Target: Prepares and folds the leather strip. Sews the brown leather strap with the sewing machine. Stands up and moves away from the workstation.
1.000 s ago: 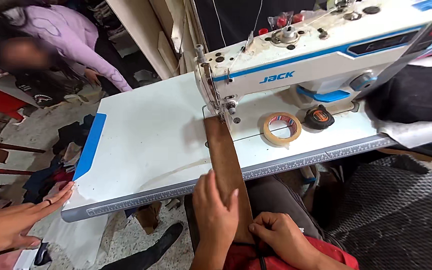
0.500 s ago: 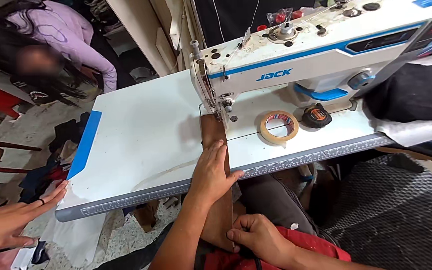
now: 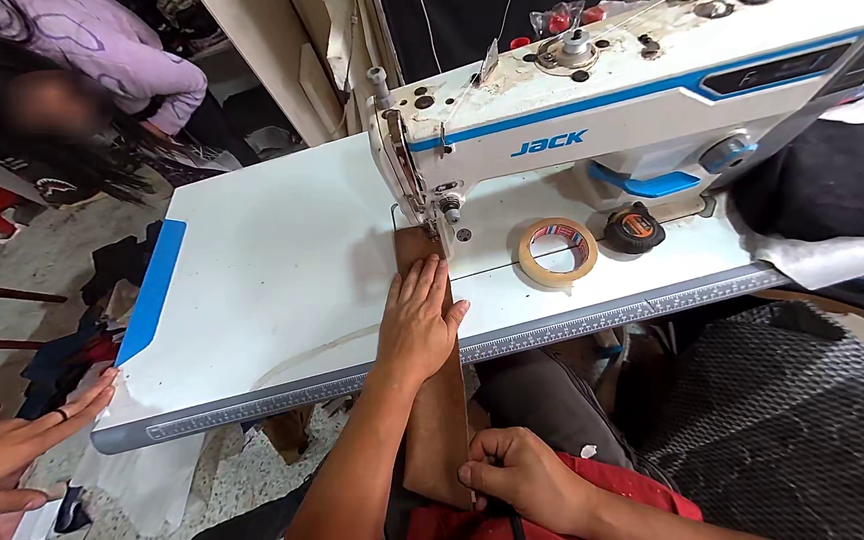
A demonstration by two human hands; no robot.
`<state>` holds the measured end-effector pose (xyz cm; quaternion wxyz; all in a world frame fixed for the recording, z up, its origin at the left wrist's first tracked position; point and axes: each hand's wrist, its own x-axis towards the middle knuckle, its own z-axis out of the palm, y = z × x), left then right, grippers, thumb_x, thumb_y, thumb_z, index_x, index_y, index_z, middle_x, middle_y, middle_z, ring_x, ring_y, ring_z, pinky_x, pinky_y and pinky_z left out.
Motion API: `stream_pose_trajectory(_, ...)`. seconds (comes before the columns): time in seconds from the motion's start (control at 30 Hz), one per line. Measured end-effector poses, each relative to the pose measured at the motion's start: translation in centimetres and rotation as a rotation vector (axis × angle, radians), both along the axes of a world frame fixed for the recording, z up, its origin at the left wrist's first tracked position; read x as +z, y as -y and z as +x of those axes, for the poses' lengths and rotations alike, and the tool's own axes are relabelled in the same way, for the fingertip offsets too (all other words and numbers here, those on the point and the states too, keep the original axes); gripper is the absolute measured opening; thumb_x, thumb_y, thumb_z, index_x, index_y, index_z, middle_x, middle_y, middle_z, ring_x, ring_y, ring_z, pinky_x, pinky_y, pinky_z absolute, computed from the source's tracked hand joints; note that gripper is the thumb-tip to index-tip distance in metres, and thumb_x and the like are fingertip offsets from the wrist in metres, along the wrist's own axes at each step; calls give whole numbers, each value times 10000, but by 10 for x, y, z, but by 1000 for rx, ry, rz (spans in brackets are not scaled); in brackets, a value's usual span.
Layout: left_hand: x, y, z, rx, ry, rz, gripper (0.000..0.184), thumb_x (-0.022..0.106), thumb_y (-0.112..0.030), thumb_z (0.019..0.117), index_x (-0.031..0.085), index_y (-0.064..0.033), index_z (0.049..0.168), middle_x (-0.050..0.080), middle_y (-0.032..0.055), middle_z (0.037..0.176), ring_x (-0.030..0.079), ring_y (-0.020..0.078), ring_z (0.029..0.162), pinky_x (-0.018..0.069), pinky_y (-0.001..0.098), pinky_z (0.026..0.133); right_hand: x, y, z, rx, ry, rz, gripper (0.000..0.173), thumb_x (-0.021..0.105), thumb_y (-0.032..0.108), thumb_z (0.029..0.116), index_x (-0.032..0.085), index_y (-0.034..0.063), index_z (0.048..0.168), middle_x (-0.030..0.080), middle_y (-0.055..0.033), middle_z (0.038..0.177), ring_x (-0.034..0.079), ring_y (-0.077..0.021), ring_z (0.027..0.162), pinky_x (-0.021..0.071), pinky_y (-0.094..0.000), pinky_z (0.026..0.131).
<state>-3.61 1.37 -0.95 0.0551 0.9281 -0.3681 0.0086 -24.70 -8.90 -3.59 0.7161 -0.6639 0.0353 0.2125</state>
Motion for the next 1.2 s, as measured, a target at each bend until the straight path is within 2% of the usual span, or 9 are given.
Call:
stream_pose_trajectory(0.23, -2, -2, 1, -16, -2, -41, 758, 227, -643, 1053, 303, -159, 1632, 238, -8, 1709, 162, 199, 1587, 117, 536, 1285, -8, 14, -4, -4, -35, -9, 273, 665, 389, 991, 733, 132, 927, 721, 20, 763, 663, -87, 660, 549, -303, 639)
stream_pose_trajectory(0.33, -2, -1, 0, -17, -3, -64, 756, 241, -642, 1052, 315, -157, 1628, 249, -3, 1706, 173, 203, 1584, 121, 543, 1284, -4, 30, -5, -60, 87, -169, 244, 646, 377, 1009, 773, 169, 1014, 755, 56, 879, 705, -62, 783, 599, -312, 753)
stream_pose_trajectory(0.53, -6, -1, 2, -13, 6, -73, 756, 239, -638, 1053, 324, -150, 1624, 259, 5, 1702, 190, 208, 1580, 123, 540, 1284, 33, 116, 13, -598, 500, -624, 216, 587, 322, 1028, 758, 192, 1053, 759, 78, 914, 728, -74, 802, 640, -311, 706)
stream_pose_trajectory(0.63, -6, -1, 2, -10, -2, -57, 751, 242, -629, 1058, 306, -146, 1630, 238, 4, 1709, 174, 213, 1584, 111, 541, 1284, 54, 140, 40, -717, 632, -759, 232, 559, 303, 1035, 738, 174, 1105, 756, 79, 936, 723, -48, 819, 637, -280, 732)
stream_pose_trajectory(0.73, -5, 0, 2, 0, -18, -40, 755, 233, -636, 1054, 287, -159, 1637, 223, -5, 1714, 159, 201, 1587, 99, 534, 1286, 67, 153, 64, -715, 747, -908, 254, 566, 290, 1031, 751, 138, 1115, 749, 37, 988, 706, -54, 869, 616, -300, 781)
stream_pose_trajectory(0.87, -2, 0, 2, 6, -25, -46, 753, 240, -636, 1054, 308, -157, 1630, 243, 0, 1708, 174, 203, 1584, 106, 532, 1287, 43, 172, 71, -425, 815, -1244, 395, 582, 401, 1006, 715, 125, 1254, 675, -89, 1298, 602, -286, 1259, 480, -539, 1064)
stream_pose_trajectory(1.03, -3, 3, 4, 7, -12, -49, 741, 261, -625, 1057, 323, -153, 1624, 253, 1, 1704, 183, 204, 1581, 115, 523, 1285, 19, 172, 61, -423, 908, -1256, 216, 632, 287, 979, 765, 135, 1056, 745, -19, 1095, 657, -227, 1197, 471, -472, 1125)
stream_pose_trajectory(1.13, -3, 3, 4, 9, -5, -50, 744, 258, -631, 1054, 321, -159, 1626, 248, -4, 1706, 179, 201, 1582, 114, 518, 1286, 26, 186, 52, -447, 905, -1228, 254, 612, 299, 977, 769, 118, 1060, 739, -35, 1130, 635, -232, 1242, 426, -511, 1167)
stream_pose_trajectory(1.2, -3, 3, 7, 11, -11, -51, 745, 259, -634, 1053, 319, -162, 1627, 243, -3, 1707, 172, 202, 1584, 110, 517, 1286, 38, 201, 45, -558, 902, -1228, 304, 583, 292, 991, 766, 74, 1098, 721, -101, 1199, 631, -278, 1242, 482, -513, 1095)
